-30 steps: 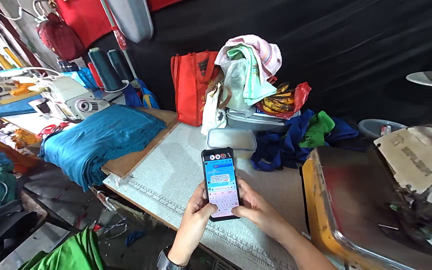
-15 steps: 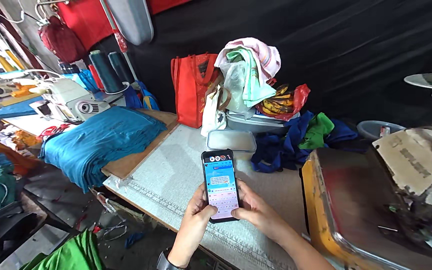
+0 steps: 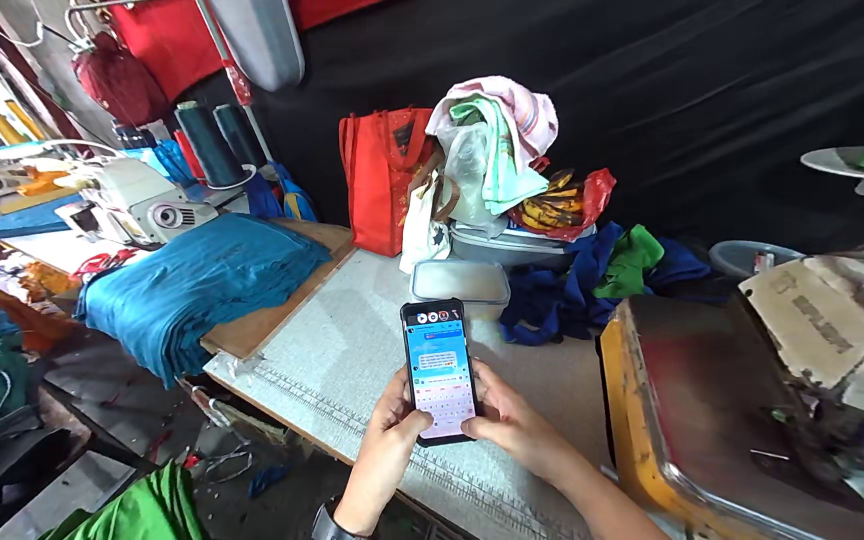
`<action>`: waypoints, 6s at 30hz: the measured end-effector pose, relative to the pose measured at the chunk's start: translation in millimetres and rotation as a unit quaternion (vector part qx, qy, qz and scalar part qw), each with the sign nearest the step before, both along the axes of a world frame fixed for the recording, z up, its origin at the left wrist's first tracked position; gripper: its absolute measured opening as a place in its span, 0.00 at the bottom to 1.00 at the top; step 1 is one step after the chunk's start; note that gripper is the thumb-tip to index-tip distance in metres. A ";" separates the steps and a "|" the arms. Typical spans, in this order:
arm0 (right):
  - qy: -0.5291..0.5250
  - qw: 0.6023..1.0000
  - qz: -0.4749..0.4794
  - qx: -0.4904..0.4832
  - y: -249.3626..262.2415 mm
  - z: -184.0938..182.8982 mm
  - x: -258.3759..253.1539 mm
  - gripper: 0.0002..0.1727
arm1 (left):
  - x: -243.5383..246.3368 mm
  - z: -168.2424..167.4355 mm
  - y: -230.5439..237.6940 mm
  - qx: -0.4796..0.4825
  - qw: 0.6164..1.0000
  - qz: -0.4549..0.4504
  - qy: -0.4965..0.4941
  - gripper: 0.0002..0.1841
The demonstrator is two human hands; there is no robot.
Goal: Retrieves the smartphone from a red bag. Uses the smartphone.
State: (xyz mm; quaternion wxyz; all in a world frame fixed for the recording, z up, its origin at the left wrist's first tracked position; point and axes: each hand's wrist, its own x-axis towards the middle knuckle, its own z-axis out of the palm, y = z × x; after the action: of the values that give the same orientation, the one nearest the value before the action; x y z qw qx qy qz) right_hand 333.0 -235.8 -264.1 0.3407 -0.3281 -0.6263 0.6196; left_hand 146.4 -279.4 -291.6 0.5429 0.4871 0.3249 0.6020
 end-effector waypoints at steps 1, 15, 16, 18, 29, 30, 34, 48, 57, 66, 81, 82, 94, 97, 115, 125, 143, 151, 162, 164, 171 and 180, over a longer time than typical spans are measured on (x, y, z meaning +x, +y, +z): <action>0.000 1.000 0.000 -0.001 0.2 -0.2 0.0 0.46 | 0.0 -0.3 0.0 -0.001 1.000 0.000 0.000 0.31; -0.013 0.999 -0.039 -0.004 2.5 -4.1 1.7 0.35 | 0.5 2.5 -2.0 -0.012 1.000 0.001 -0.003 0.32; -0.014 0.999 -0.043 -0.006 2.7 -4.1 1.8 0.34 | 0.3 2.0 -1.7 -0.010 1.000 0.001 -0.002 0.32; -0.006 0.999 -0.041 -0.006 3.7 -5.8 2.4 0.33 | 0.0 0.6 -1.3 -0.008 1.000 0.002 0.000 0.32; -0.008 0.999 -0.028 0.014 2.2 -4.3 2.1 0.36 | -0.6 0.2 -1.3 -0.009 1.000 0.000 0.009 0.33; -0.011 0.999 -0.027 0.014 1.9 -3.9 2.4 0.36 | -0.7 0.6 -1.5 -0.009 1.000 0.001 0.010 0.33; -0.021 0.999 -0.029 0.020 1.3 -4.1 2.1 0.36 | 0.0 1.1 -2.1 -0.018 1.000 0.003 0.003 0.33; 0.014 0.986 -0.166 0.018 -6.6 -1.0 -12.0 0.20 | -2.5 2.5 -1.6 0.023 0.996 -0.078 0.023 0.34; 0.063 0.978 -0.200 -0.010 3.3 -0.9 -9.8 0.25 | 21.3 37.9 16.2 -0.114 0.993 -0.012 -0.019 0.28; 0.061 0.907 -0.415 0.050 21.7 3.1 -1.1 0.29 | 43.5 40.2 89.7 -0.092 0.981 -0.163 0.053 0.27; 0.075 0.906 -0.412 0.063 18.9 -5.5 -1.2 0.24 | 45.5 19.6 75.4 -0.058 0.974 -0.212 -0.049 0.38; 0.071 0.905 -0.417 0.055 18.0 -3.4 -1.5 0.24 | 45.4 19.2 75.6 -0.061 0.975 -0.210 -0.049 0.39; 0.054 0.911 -0.401 0.083 19.7 -13.3 -0.3 0.27 | 43.9 20.8 74.5 -0.076 0.973 -0.211 -0.060 0.41; 0.070 0.911 -0.399 0.075 19.7 -11.4 -0.1 0.25 | 44.4 21.2 74.3 -0.082 0.973 -0.205 -0.060 0.42; 0.084 0.910 -0.401 0.056 15.8 -6.3 -0.7 0.25 | 43.5 23.1 73.2 -0.088 0.973 -0.209 -0.046 0.43; 0.057 0.915 -0.396 0.058 15.7 -6.8 -1.8 0.27 | 42.9 24.1 73.2 -0.086 0.973 -0.210 -0.051 0.42; 0.066 0.917 -0.391 0.052 14.7 -5.9 -0.2 0.28 | 43.7 22.8 73.6 -0.077 0.974 -0.207 -0.038 0.42; 0.071 0.911 -0.400 0.065 15.9 -8.3 0.1 0.25 | 43.7 21.2 75.5 -0.072 0.974 -0.213 -0.025 0.43; 0.043 0.908 -0.411 0.073 18.7 -7.8 1.1 0.28 | 42.3 26.9 80.2 -0.075 0.985 -0.155 0.017 0.35; 0.035 0.913 -0.400 0.077 19.3 -8.5 1.7 0.28 | 40.7 25.8 80.9 -0.081 0.986 -0.141 0.026 0.34; 0.010 0.931 -0.362 0.045 17.5 -2.2 2.6 0.30 | 40.4 21.8 86.6 -0.076 0.989 -0.130 -0.001 0.34; 0.074 0.924 -0.372 0.046 21.8 -6.4 1.1 0.30 | 34.3 24.2 89.3 -0.085 0.979 -0.185 -0.023 0.38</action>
State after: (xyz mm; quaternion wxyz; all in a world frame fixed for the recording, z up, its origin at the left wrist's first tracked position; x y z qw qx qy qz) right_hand 334.1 -214.1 -270.4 0.6070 -0.4744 -0.4602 0.4412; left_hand 180.6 -190.2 -267.4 0.6918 0.4770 0.2665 0.4721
